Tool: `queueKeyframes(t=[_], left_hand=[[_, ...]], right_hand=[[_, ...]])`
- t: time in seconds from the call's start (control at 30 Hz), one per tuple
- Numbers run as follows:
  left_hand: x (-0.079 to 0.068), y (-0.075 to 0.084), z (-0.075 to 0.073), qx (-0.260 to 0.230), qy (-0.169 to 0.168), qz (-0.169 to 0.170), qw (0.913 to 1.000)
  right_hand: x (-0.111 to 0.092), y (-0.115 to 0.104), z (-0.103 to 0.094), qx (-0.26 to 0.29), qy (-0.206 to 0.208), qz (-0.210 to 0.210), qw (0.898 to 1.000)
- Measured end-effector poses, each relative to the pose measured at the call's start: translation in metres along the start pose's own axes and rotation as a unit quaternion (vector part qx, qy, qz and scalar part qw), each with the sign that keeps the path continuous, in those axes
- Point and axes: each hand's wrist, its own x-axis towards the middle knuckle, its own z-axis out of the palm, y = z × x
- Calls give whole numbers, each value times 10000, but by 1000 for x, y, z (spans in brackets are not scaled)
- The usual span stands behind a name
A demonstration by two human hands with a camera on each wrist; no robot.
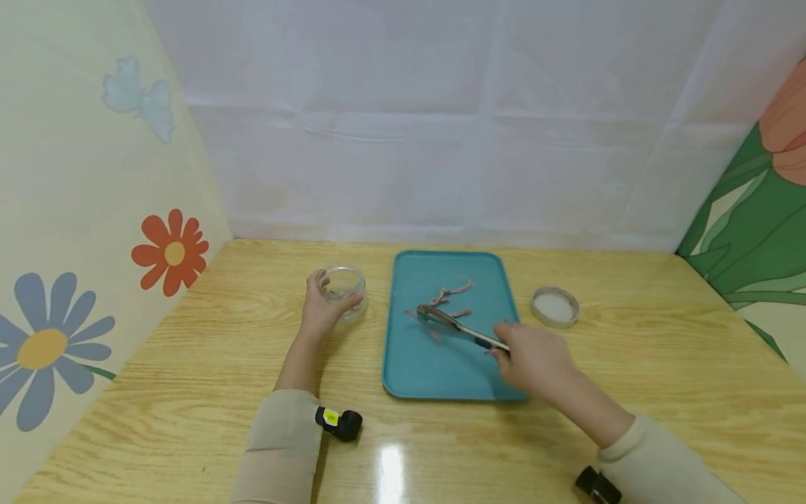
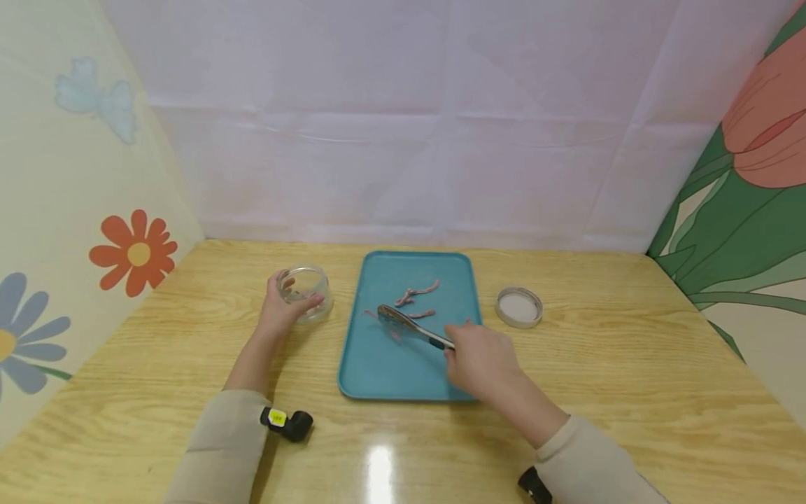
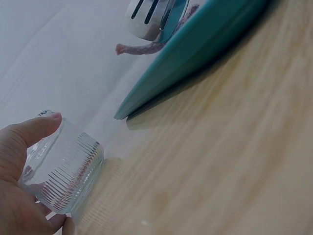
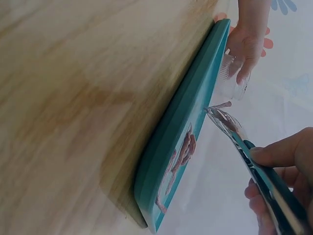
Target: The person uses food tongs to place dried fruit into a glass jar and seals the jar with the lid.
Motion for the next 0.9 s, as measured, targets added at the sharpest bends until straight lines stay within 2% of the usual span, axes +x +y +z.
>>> queueKeyframes(t=[0.23,0.43,0.73,0.9], left_hand=[[0,0,0,-5,22,-21,10000],[0,0,0,48,46,-55,10000],[0,0,1,79,33,-27,10000],[1,0,1,48,53,-31,10000]], right_hand=[[2,8,-6,171,-34,221,9996],[6,16,-14,114,17,332,9994],[14,27,-24,-103,606,202,9979],[19,28,-30,102,454,452,9979]])
